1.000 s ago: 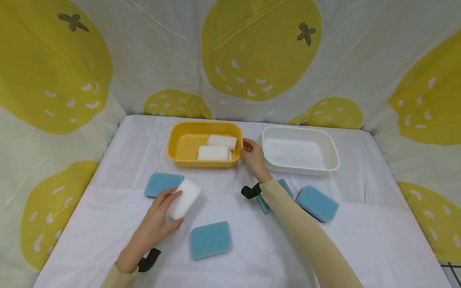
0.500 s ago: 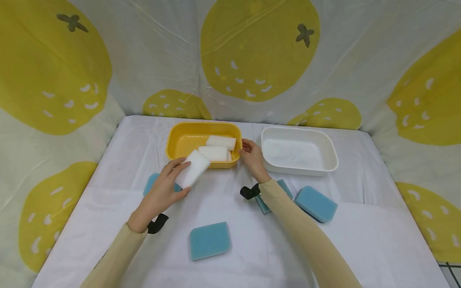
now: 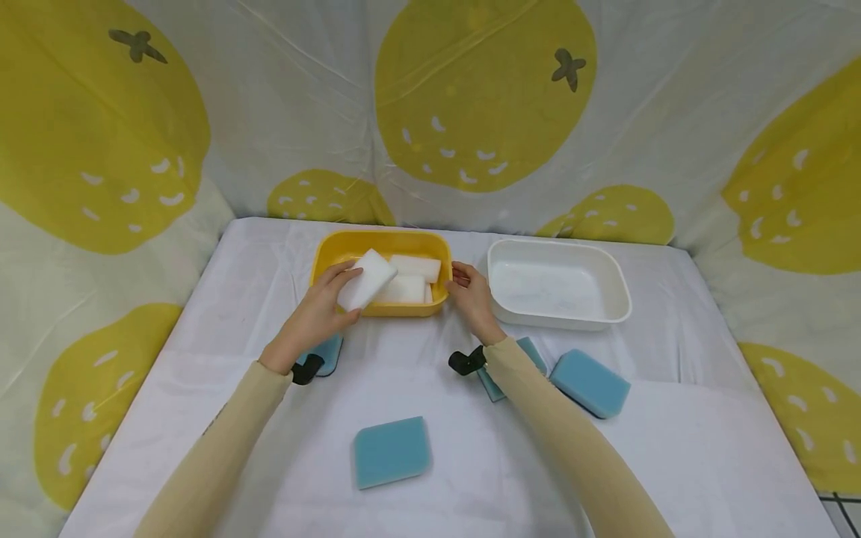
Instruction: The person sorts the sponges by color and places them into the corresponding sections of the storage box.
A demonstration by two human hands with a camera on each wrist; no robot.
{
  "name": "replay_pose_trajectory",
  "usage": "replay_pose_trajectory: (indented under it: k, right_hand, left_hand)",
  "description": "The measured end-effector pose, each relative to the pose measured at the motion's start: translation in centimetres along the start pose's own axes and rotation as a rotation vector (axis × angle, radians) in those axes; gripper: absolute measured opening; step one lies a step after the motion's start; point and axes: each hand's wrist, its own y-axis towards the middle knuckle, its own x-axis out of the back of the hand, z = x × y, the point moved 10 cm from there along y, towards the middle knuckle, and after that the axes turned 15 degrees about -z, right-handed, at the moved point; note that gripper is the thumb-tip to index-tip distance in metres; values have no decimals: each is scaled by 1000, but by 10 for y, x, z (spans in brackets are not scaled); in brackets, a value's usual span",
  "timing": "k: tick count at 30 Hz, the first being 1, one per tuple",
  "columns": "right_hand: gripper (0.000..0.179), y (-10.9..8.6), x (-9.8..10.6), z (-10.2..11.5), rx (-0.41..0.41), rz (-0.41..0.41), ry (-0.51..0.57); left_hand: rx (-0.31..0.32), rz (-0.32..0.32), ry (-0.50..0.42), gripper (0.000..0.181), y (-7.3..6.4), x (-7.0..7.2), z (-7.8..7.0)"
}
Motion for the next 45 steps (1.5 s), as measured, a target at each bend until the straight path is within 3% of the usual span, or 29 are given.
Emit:
replay_pose_trajectory:
  k: [10,23,34,41,45]
  right_hand:
    - [46,1,0,-3,14,-1,-5]
    - [45,2,-1,-3,32,-4,-14]
    - [45,1,-1,0,53,-3,-6]
    - [46,-1,0,4,59,1,21]
    - [46,-1,0,4,59,-4,21]
  left_hand:
    - [40,36,31,62,25,-4,25]
    - [165,88,46,63,37,-12,54]
    - [187,118,34,69,37,-16,59]
    - [203,115,35,69,35,-15,56]
    - [181,120,40,68,33,-16,53]
